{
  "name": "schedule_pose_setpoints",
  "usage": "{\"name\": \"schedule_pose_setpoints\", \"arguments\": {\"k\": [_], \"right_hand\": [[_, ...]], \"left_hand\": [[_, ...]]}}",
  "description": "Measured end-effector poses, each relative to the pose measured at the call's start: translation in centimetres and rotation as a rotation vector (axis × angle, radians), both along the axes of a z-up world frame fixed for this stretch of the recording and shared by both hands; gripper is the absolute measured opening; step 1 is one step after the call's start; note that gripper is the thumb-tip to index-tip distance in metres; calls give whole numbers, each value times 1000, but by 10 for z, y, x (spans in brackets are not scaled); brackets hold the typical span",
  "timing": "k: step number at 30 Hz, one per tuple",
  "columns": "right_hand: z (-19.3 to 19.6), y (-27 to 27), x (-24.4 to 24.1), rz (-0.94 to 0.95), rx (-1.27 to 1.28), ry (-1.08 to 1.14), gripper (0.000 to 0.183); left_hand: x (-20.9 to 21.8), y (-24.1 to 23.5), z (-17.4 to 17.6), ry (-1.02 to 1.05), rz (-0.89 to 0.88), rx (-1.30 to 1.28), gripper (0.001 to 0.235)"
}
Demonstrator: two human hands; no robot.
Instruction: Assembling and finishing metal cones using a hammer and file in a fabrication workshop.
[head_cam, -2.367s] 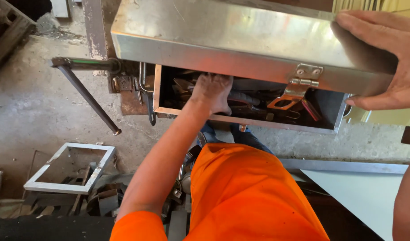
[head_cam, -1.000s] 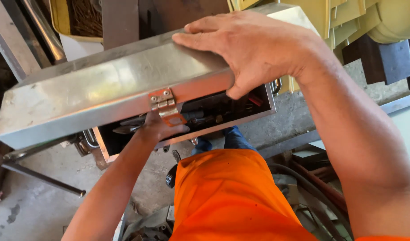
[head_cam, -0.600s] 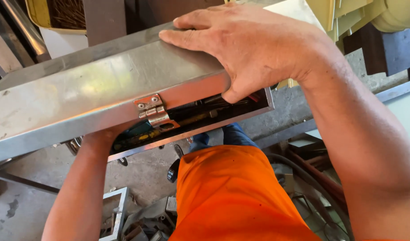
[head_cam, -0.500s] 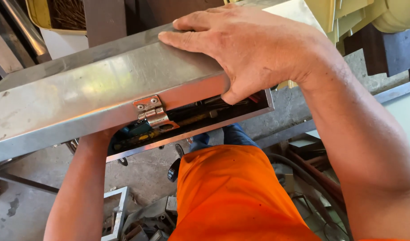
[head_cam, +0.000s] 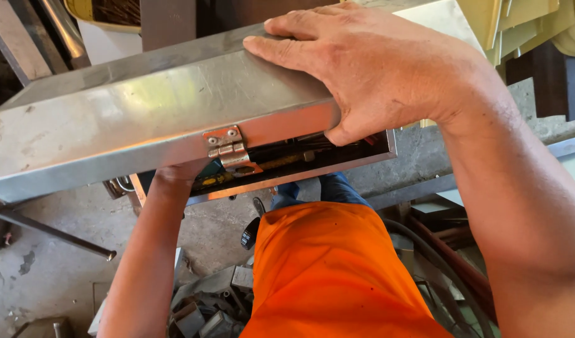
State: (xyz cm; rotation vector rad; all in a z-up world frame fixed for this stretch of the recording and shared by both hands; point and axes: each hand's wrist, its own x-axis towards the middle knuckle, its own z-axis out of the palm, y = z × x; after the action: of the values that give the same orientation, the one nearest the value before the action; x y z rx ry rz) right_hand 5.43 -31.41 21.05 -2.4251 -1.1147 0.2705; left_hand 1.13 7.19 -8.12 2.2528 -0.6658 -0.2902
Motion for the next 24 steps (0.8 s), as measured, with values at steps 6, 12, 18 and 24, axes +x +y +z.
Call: {"name": "schedule_pose_setpoints", "arguments": {"k": [6,12,18,24], "right_hand": [[11,4,2,-23,-33,79,116],[0,0,3,-6,-21,46,123],[10,7,1,-24,-40,71,118],[4,5,1,-52,-25,48,120]], "left_hand": [[-32,-22,45,-357,152,707,31],[-48,-204,164,-644,-258,879,49],[-46,-305,42,-475,-128,629,49],[-37,-332,-11,-270,-2,341,48]]}}
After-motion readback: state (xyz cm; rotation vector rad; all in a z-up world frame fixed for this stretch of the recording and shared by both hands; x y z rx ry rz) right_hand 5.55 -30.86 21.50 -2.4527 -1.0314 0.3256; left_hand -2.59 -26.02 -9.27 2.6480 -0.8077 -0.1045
